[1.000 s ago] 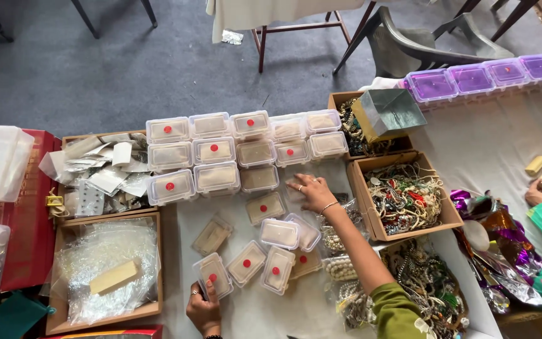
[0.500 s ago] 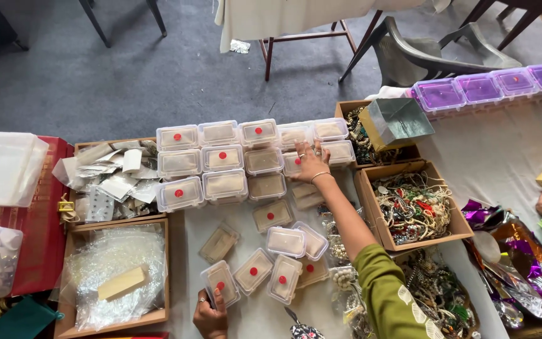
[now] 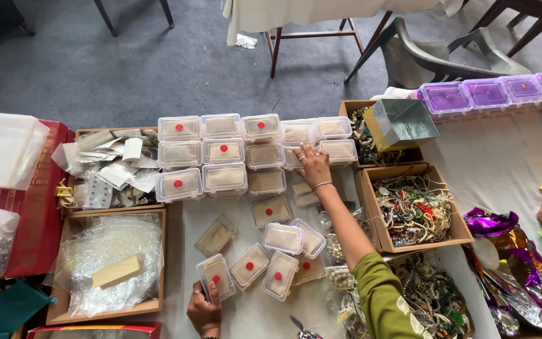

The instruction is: The person folds a rectangular bar of soap in a beige wrapper and places it into a small clear plastic container. They then close the container and arrange it with other identical containers on the table.

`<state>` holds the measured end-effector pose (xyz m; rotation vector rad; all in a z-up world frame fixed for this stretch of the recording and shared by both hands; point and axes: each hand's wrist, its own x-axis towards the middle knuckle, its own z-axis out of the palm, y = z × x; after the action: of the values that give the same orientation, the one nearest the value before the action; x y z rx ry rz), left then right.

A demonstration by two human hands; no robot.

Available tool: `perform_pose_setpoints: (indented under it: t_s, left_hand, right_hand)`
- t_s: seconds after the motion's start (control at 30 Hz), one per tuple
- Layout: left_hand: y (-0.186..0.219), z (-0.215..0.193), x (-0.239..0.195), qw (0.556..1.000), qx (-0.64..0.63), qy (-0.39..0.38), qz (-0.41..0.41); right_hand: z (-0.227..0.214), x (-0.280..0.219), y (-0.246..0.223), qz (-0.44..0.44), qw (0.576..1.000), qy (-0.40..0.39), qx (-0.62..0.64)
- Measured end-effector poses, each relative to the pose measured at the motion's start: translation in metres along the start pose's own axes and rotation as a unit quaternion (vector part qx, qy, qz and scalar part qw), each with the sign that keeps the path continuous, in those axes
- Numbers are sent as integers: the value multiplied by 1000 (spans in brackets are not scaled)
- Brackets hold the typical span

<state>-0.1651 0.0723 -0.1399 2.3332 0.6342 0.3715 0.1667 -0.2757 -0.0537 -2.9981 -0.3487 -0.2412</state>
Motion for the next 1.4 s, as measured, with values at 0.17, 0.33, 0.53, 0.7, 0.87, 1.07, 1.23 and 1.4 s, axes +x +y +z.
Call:
perform_pose_setpoints:
  t_s: [0.17,0.33,0.53,0.7,0.87,1.07,1.23,1.4]
  left_hand:
    - [11,-8,0,999,-16,-21,-18]
    - [5,-1,1,1000,-1,-17,-9]
    - [5,-1,-1,1000,-3,-16,-13]
    - [2,-2,-1,1000,2,-1,18]
    - [-1,1,-2,1000,5,-4,4]
    - [4,-1,-1,1000,11,-11,-14]
    - [-2,4,-1,999,13,-16,-27]
    - [-3,6,-1,999,9,-14,-28]
  right_hand:
    - [-17,-30,-1,-80,995,51,-4]
    - [9,-64,30,-96,989,34,104]
    - [-38,-74,14,-121,983,-132,51]
    - [-26,-59,14,-120,979,-138,85]
    - [-12,-33,6,-103,994,-3,45]
    - [-23,6,1,-130,991,9,16]
    - [1,18,13,-93,994,14,50]
    - [-16,9,6,-91,992,48,71]
